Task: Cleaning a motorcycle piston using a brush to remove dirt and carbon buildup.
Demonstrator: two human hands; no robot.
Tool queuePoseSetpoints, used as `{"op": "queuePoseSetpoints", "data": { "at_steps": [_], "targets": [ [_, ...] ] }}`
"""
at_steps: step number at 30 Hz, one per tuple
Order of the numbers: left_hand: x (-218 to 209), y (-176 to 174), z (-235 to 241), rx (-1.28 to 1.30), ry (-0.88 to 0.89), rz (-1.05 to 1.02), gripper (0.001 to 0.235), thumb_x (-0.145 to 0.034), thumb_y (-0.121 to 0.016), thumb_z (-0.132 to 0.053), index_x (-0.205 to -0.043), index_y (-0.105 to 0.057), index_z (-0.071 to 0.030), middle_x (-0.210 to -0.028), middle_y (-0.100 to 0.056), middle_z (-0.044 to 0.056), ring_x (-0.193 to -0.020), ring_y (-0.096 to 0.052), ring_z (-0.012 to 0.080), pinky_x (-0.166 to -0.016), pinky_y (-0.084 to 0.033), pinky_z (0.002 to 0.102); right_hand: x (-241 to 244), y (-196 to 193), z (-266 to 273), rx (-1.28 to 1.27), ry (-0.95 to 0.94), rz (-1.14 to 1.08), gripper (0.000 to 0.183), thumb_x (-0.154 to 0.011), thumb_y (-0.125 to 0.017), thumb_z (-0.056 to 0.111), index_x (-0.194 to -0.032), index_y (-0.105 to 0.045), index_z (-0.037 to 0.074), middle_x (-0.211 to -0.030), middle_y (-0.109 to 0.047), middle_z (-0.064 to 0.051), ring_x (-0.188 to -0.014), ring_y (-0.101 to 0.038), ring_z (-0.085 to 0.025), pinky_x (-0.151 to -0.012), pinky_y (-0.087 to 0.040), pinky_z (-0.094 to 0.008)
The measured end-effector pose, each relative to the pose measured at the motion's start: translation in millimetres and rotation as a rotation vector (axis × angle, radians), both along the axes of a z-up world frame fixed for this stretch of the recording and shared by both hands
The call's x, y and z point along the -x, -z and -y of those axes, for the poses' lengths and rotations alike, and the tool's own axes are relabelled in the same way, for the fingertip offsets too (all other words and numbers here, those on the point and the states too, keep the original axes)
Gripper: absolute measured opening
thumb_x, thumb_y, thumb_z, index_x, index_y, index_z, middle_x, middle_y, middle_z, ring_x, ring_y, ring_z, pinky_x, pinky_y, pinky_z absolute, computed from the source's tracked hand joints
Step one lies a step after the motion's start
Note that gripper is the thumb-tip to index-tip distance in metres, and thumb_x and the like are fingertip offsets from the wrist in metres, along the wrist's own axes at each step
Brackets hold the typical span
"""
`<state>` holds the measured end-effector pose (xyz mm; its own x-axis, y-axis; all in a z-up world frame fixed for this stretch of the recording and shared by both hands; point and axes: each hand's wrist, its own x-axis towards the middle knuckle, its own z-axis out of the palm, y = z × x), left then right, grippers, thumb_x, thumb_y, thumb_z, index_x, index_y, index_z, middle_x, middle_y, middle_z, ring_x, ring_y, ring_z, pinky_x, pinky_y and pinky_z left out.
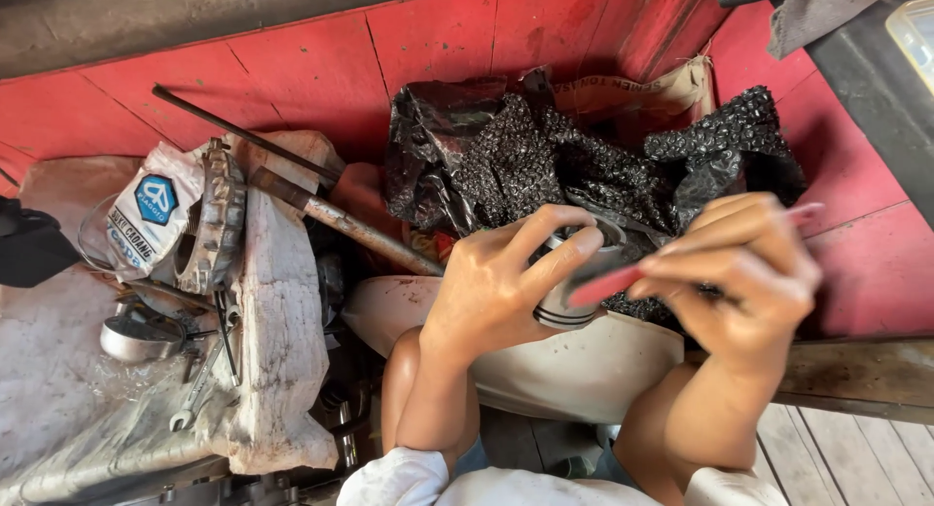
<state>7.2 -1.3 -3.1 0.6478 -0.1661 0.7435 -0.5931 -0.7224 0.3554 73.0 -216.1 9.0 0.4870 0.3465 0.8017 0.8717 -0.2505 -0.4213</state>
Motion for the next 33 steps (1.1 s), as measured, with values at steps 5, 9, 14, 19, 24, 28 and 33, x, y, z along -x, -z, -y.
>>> {"op": "queuePoseSetpoints", "data": {
  "at_steps": [5,9,14,19,24,28,33],
  "targets": [
    [3.6,-8.5,1.2,0.020,0.016,-0.013,0.045,-0.080,-0.089,-0.017,-0.116,-0.064,-0.008,-0.123,-0.065,0.006,-0.079,-0.070,0.0213,-0.061,-0.051,0.034,3.1,-5.9,-1.6,0.160,-0.179,-0.057,0.024,-0.064,-0.086,0.014,-0.083,-0.076,0.004,-0.084,-0.065,-0.004,-0.082,-0.056,-0.019,-0.089,-0.048,-0.038],
    [4.1,-3.1,0.4,0.003,0.017,-0.021,0.055,-0.073,-0.092,-0.021,-0.119,-0.063,-0.010,-0.128,-0.064,0.003,-0.074,-0.068,0.0208,-0.061,-0.050,0.035,-3.8,-0.1,11.4,-0.001,-0.006,-0.063,0.024,-0.075,-0.088,0.004,-0.090,-0.071,-0.004,-0.093,-0.060,-0.012,-0.086,-0.052,-0.023,-0.082,-0.044,-0.035],
    [7.7,-10.9,2.8,0.030,0.039,0.000,0.039,-0.085,-0.084,-0.023,-0.116,-0.065,-0.009,-0.121,-0.065,0.003,-0.073,-0.068,0.0192,-0.059,-0.049,0.034,8.2,-6.8,-2.0,0.150,-0.211,-0.050,0.027,-0.062,-0.088,0.021,-0.081,-0.076,0.007,-0.084,-0.064,-0.001,-0.080,-0.054,-0.016,-0.086,-0.046,-0.035],
    [7.9,-6.7,1.1,0.020,0.048,-0.016,0.050,-0.075,-0.091,-0.019,-0.116,-0.064,-0.008,-0.123,-0.066,0.004,-0.076,-0.070,0.0196,-0.060,-0.050,0.033,3.5,-3.3,16.3,0.077,-0.075,-0.076,0.026,-0.067,-0.088,0.011,-0.086,-0.073,0.001,-0.087,-0.062,-0.006,-0.085,-0.053,-0.021,-0.090,-0.047,-0.038],
    [9.5,-7.4,4.9,0.023,0.066,-0.045,0.054,-0.075,-0.091,-0.024,-0.119,-0.063,-0.010,-0.125,-0.064,0.002,-0.071,-0.066,0.0198,-0.062,-0.049,0.034,7.3,-2.1,16.8,-0.014,0.006,-0.073,0.027,-0.072,-0.089,0.009,-0.088,-0.070,-0.001,-0.090,-0.057,-0.010,-0.088,-0.052,-0.022,-0.089,-0.047,-0.037],
    [13.4,-13.9,5.4,0.046,0.114,-0.017,0.042,-0.080,-0.088,-0.017,-0.115,-0.066,-0.009,-0.118,-0.068,0.002,-0.069,-0.067,0.0180,-0.057,-0.049,0.031,18.4,-10.5,7.9,0.098,-0.210,-0.066,0.025,-0.063,-0.086,0.019,-0.082,-0.075,0.007,-0.082,-0.064,-0.001,-0.079,-0.056,-0.017,-0.085,-0.047,-0.037],
    [12.0,-9.8,3.0,0.065,0.177,-0.064,0.057,-0.072,-0.093,-0.025,-0.117,-0.064,-0.007,-0.121,-0.067,0.003,-0.075,-0.068,0.0205,-0.065,-0.052,0.033,17.2,-2.6,25.1,-0.015,-0.003,-0.081,0.031,-0.065,-0.090,0.009,-0.088,-0.071,-0.001,-0.086,-0.057,-0.008,-0.085,-0.053,-0.022,-0.089,-0.047,-0.037]
  ]
}}
